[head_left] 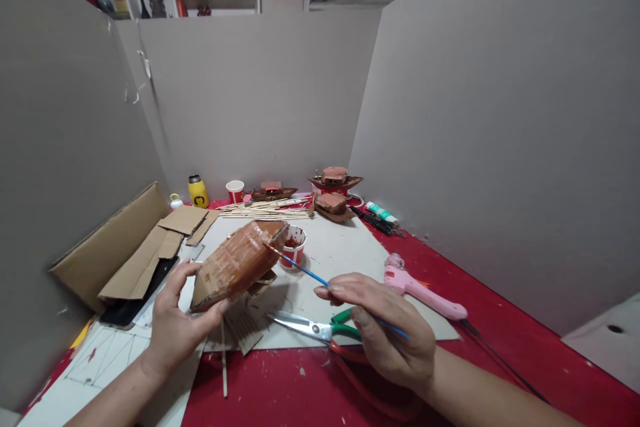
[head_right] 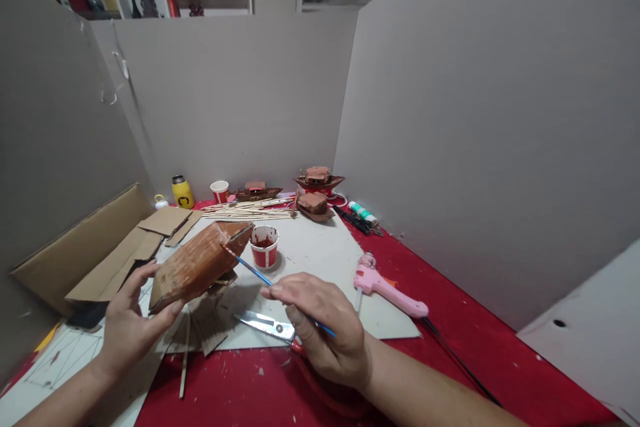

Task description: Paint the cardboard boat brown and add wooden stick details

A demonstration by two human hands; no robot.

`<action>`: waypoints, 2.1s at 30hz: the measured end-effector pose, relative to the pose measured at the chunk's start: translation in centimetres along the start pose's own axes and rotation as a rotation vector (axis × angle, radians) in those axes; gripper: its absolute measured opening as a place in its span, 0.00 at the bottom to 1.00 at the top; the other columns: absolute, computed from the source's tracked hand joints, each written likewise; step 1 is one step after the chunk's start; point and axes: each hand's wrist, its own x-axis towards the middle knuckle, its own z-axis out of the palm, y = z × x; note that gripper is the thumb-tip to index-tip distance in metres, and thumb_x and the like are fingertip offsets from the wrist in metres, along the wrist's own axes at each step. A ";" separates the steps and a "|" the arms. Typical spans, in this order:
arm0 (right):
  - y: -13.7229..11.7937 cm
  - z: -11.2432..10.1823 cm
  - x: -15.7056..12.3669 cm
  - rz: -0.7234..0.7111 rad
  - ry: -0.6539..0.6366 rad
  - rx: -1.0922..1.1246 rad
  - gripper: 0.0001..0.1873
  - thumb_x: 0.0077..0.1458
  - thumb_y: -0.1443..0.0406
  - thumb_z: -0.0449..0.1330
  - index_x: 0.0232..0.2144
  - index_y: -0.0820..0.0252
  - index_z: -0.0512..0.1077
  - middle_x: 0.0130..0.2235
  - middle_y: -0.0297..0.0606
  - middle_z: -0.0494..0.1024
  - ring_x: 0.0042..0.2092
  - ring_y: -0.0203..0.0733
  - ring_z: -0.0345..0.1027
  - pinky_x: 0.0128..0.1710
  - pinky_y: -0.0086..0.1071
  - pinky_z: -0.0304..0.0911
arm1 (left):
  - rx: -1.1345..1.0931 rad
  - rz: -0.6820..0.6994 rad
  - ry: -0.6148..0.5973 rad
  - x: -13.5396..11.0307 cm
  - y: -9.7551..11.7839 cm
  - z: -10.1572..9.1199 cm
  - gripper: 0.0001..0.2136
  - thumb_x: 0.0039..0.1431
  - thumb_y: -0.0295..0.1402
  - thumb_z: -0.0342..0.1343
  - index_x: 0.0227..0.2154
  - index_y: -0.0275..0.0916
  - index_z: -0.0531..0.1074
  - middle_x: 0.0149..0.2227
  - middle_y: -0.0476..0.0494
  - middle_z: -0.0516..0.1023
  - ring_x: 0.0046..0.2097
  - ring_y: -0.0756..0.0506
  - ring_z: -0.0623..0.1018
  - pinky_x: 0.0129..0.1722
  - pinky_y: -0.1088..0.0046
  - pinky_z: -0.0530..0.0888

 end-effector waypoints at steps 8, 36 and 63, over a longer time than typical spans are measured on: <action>0.5 0.1 0.3 0.140 0.122 -0.044 0.19 0.63 0.73 0.53 0.52 0.55 0.73 0.40 0.43 0.83 0.41 0.45 0.77 0.37 0.40 0.75 | 0.002 0.008 0.003 0.1 0.2 0.0 0.21 0.50 0.43 0.63 0.44 0.40 0.70 0.43 0.39 0.79 0.49 0.34 0.79 0.49 0.56 0.76; -0.3 2.7 0.0 -0.171 -0.369 0.044 0.25 0.61 0.75 0.52 0.61 0.66 0.62 0.43 0.50 0.82 0.47 0.44 0.77 0.49 0.39 0.74 | -0.437 -0.405 -0.202 1.5 1.9 -0.2 0.13 0.51 0.42 0.61 0.34 0.39 0.71 0.33 0.47 0.77 0.35 0.44 0.76 0.36 0.69 0.72; 0.4 1.3 -0.9 0.012 -0.122 -0.074 0.23 0.59 0.77 0.54 0.55 0.59 0.71 0.43 0.46 0.82 0.45 0.47 0.77 0.39 0.40 0.76 | -0.742 -0.579 -0.250 1.4 1.7 -0.1 0.13 0.53 0.43 0.62 0.34 0.39 0.72 0.35 0.49 0.76 0.39 0.45 0.72 0.41 0.71 0.67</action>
